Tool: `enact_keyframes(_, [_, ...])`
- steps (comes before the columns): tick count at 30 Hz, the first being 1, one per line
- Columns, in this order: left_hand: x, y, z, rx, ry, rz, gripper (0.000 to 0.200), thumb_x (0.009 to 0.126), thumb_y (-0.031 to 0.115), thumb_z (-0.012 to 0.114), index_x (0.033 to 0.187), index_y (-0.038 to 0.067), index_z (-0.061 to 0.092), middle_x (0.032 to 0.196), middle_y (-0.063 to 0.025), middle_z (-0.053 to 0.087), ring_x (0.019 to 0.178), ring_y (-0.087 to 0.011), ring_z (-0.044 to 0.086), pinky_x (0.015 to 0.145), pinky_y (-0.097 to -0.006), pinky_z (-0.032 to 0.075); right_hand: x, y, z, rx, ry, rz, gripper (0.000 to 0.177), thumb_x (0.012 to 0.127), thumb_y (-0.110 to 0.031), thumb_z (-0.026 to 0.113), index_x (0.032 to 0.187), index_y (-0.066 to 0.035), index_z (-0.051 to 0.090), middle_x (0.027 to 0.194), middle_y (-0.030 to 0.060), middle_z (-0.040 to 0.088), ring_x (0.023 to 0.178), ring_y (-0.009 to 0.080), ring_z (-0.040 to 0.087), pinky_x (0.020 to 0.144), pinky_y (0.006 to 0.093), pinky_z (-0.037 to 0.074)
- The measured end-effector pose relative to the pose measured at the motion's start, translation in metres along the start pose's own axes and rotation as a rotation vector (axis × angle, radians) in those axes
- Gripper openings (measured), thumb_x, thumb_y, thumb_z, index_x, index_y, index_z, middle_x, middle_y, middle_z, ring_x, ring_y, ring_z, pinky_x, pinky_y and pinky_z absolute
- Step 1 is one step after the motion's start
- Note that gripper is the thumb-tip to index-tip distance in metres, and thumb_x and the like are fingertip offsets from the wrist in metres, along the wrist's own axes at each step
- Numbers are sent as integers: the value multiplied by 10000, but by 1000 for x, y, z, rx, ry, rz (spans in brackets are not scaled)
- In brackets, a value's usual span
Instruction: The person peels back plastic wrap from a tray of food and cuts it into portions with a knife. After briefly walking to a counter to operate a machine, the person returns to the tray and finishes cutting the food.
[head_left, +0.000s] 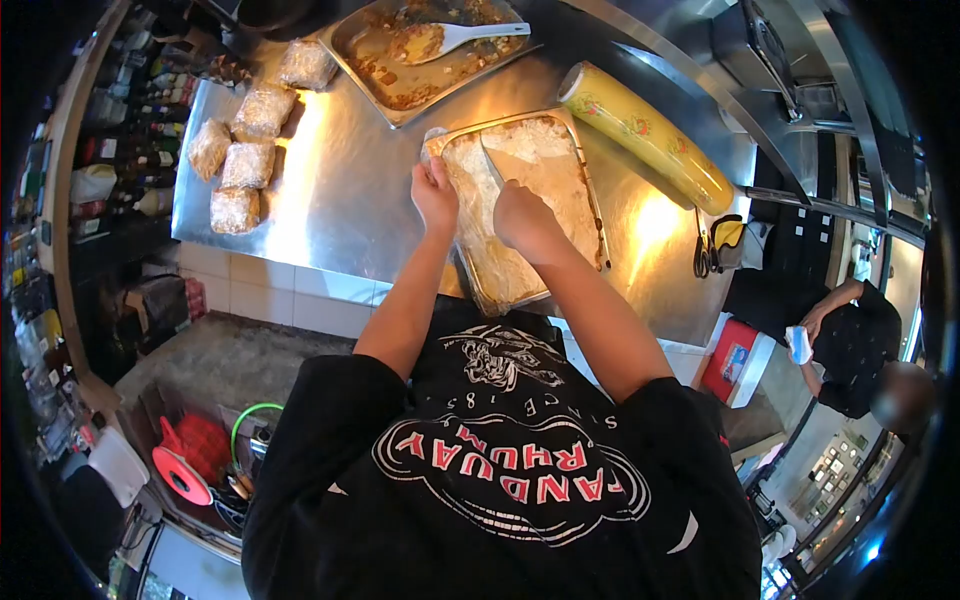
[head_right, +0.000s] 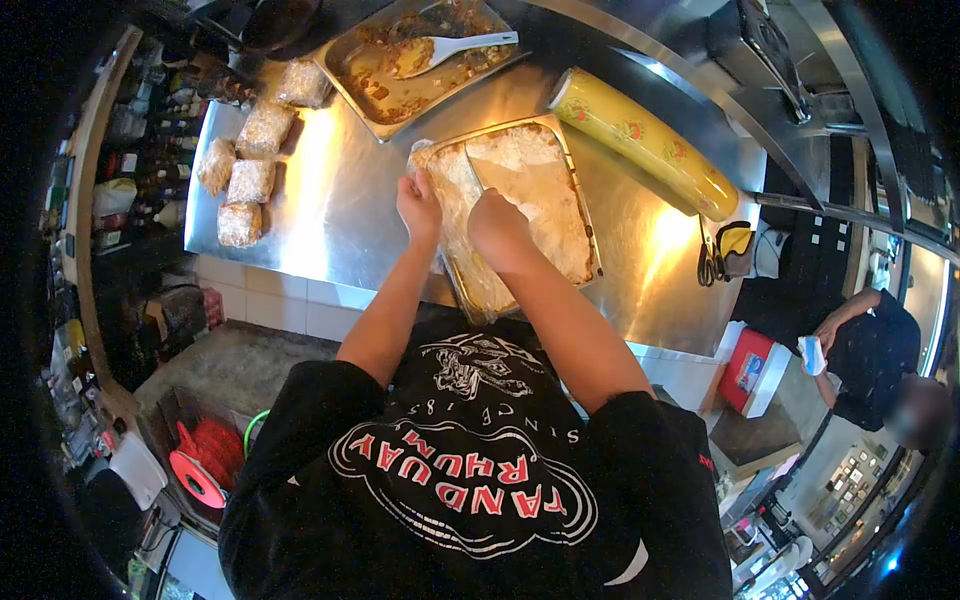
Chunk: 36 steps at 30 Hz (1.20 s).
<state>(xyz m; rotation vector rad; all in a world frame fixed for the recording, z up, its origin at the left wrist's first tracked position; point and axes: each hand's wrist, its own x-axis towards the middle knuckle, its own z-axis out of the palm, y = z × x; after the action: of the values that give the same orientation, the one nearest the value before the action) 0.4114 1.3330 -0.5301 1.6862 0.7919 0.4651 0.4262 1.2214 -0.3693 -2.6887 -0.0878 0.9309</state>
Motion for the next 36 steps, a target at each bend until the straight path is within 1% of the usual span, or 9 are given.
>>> enact_keyframes(2, [-6, -10, 1, -41, 8, -15, 307, 953, 252, 532, 780, -1, 509, 630, -65, 504, 590, -129, 428, 544, -295, 386, -7, 2, 3, -33, -43, 11, 263, 872, -113, 386, 1004, 72, 518, 981, 313, 617, 947, 431, 616, 846, 467, 481])
enact_keyframes(4, [-5, 5, -2, -47, 38, 46, 332, 943, 238, 540, 732, -2, 450, 561, -106, 430, 528, -177, 357, 498, -349, 340, -6, 3, 9, -55, -4, 21, 262, 879, -108, 375, 1027, 67, 502, 969, 313, 619, 942, 427, 619, 841, 473, 482])
enact_keyframes(8, [-6, 10, -1, -124, 73, 28, 316, 938, 231, 543, 742, -5, 467, 569, -102, 439, 529, -177, 376, 504, -345, 354, 0, 6, 26, -9, 1, 53, 236, 870, -77, 375, 1023, 81, 460, 967, 338, 601, 925, 452, 611, 822, 476, 488])
enact_keyframes(11, [-6, 14, -7, 23, 43, 36, 294, 934, 221, 545, 757, -7, 490, 585, -102, 463, 531, -174, 396, 515, -336, 370, 3, 9, 28, -4, 54, -32, 234, 860, -75, 382, 1026, 78, 442, 953, 348, 596, 914, 465, 606, 817, 488, 485])
enact_keyframes(17, [-8, 11, -1, -134, 69, 4, 302, 932, 223, 547, 750, -9, 483, 588, -112, 466, 527, -188, 394, 513, -344, 366, 0, 10, 21, -111, -8, -20, 237, 867, -96, 402, 1025, 68, 468, 943, 312, 619, 913, 443, 618, 815, 483, 491])
enact_keyframes(20, [-6, 7, -3, -62, 53, -16, 311, 934, 232, 547, 751, -11, 480, 584, -103, 460, 525, -178, 389, 507, -344, 360, 2, 9, 27, -56, -47, 5, 258, 830, -79, 419, 1027, 87, 434, 910, 352, 597, 896, 483, 603, 813, 502, 480])
enact_keyframes(22, [-6, 14, -4, -5, 76, 52, 317, 934, 239, 548, 756, -15, 483, 571, -93, 461, 521, -163, 387, 499, -340, 356, 2, 10, 31, -53, -23, 33, 260, 837, -73, 412, 1047, 79, 430, 928, 348, 598, 905, 475, 605, 819, 499, 481])
enact_keyframes(28, [-9, 29, -7, -40, 60, -12, 312, 937, 251, 546, 796, -26, 519, 571, -96, 490, 518, -154, 411, 495, -330, 360, -1, 12, 33, -40, 25, 22, 251, 863, -86, 394, 1064, 58, 431, 956, 335, 601, 912, 459, 611, 816, 492, 488])
enact_keyframes(36, [-5, 21, -7, -18, 25, 33, 308, 936, 250, 548, 793, -22, 535, 576, -92, 511, 517, -151, 433, 499, -329, 377, -9, 18, 46, -14, 14, 70, 256, 882, -97, 412, 1073, 68, 451, 952, 294, 627, 921, 418, 628, 806, 470, 504])
